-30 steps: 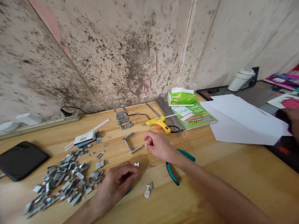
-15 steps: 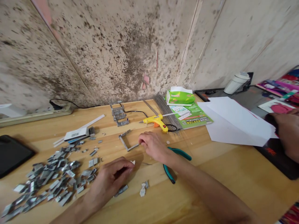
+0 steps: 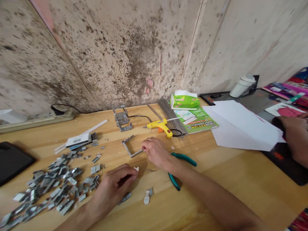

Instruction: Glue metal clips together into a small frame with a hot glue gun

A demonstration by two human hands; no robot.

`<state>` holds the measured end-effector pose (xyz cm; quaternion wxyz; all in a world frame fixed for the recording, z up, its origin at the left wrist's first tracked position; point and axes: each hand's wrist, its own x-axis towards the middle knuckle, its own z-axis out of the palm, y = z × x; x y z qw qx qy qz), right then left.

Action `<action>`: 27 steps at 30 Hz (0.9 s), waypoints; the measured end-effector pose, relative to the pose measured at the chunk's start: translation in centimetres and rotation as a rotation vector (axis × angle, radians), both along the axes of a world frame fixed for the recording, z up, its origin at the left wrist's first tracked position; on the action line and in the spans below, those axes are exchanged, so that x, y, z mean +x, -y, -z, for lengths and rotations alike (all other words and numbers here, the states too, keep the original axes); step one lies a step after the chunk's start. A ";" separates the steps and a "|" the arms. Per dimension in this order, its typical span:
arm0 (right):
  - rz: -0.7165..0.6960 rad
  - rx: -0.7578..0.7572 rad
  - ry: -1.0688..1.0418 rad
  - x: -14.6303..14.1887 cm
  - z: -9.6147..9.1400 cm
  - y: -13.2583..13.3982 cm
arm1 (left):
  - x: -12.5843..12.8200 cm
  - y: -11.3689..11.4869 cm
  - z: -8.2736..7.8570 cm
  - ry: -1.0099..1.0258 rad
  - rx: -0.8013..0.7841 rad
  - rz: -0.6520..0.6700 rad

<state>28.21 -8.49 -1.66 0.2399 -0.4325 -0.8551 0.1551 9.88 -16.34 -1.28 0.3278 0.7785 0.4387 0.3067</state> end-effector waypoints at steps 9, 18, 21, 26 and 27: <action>0.050 -0.048 -0.016 0.0 0.2 0.2 | 0.1 0.1 -0.2 -0.013 0.008 0.002; 0.062 -0.077 -0.003 0.0 -0.1 0.3 | 0.1 0.1 -0.2 -0.013 0.023 0.014; 0.052 -0.062 -0.006 0.1 -0.3 0.3 | 0.1 0.0 -0.2 -0.025 0.014 0.008; 0.049 -0.053 -0.012 0.1 -0.1 0.3 | 0.0 0.0 0.0 -0.050 -0.001 0.012; 0.051 -0.053 -0.012 0.2 0.0 0.2 | -0.1 0.0 0.0 -0.051 0.001 0.015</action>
